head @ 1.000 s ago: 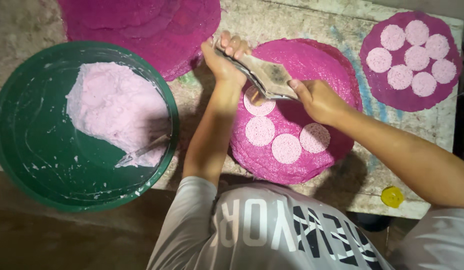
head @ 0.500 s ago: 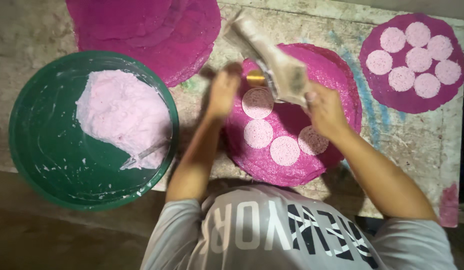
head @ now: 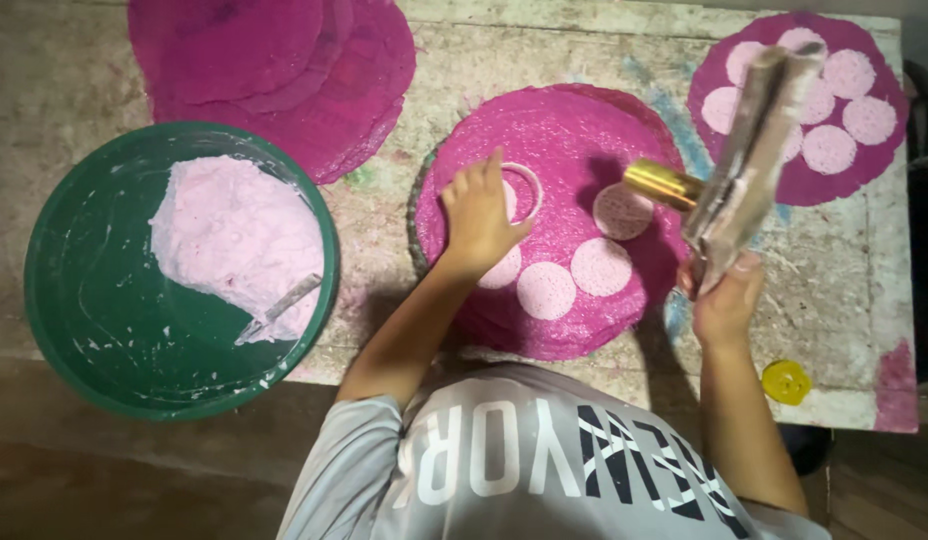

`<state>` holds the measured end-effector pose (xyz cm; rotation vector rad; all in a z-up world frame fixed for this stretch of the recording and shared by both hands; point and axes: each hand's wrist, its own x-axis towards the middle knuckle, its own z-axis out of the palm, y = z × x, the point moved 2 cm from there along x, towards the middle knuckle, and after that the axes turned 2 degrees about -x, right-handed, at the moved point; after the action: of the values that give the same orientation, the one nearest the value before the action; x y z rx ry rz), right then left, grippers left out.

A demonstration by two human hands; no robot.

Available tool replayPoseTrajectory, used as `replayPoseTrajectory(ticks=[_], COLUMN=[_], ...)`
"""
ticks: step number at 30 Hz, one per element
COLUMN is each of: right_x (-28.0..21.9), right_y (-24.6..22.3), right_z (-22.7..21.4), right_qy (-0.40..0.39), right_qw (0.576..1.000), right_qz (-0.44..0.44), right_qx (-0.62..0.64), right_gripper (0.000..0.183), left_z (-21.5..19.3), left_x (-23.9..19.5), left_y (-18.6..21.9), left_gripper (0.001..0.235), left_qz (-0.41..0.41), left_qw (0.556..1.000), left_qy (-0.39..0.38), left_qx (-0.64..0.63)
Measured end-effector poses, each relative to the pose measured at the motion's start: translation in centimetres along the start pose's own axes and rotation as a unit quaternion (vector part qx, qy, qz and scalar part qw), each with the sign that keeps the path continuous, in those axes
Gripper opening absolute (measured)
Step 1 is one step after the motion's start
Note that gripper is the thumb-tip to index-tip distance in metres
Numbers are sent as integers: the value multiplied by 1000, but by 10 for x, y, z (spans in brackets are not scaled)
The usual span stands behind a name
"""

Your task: The person uses a circular metal cutter and a wooden stick to press pink paste into a pink glittery mat, forming multiple small round shapes. They repeatedly fill the cutter with paste from a green bowl, press it into the mat, and remove the cutter to leave the formed circles.

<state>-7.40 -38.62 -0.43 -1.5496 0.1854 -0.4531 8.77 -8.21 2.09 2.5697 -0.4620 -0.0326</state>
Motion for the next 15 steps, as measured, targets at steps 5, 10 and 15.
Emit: replayPoseTrajectory(ticks=[5, 10, 15], right_x=[-30, -52, -61], right_y=[-9, -71, -185], right_z=[-27, -11, 59], right_qy=[61, -25, -263], right_qw=[998, 958, 816], right_qz=[4, -78, -383], right_qx=[-20, -276, -344], right_gripper=[72, 41, 49], left_z=[3, -71, -153], left_x=[0, -40, -109], left_y=[50, 107, 115], left_gripper=[118, 117, 34], left_qz=[64, 269, 218], left_qw=[995, 960, 901], left_qy=[-75, 32, -358], left_qx=[-6, -67, -110])
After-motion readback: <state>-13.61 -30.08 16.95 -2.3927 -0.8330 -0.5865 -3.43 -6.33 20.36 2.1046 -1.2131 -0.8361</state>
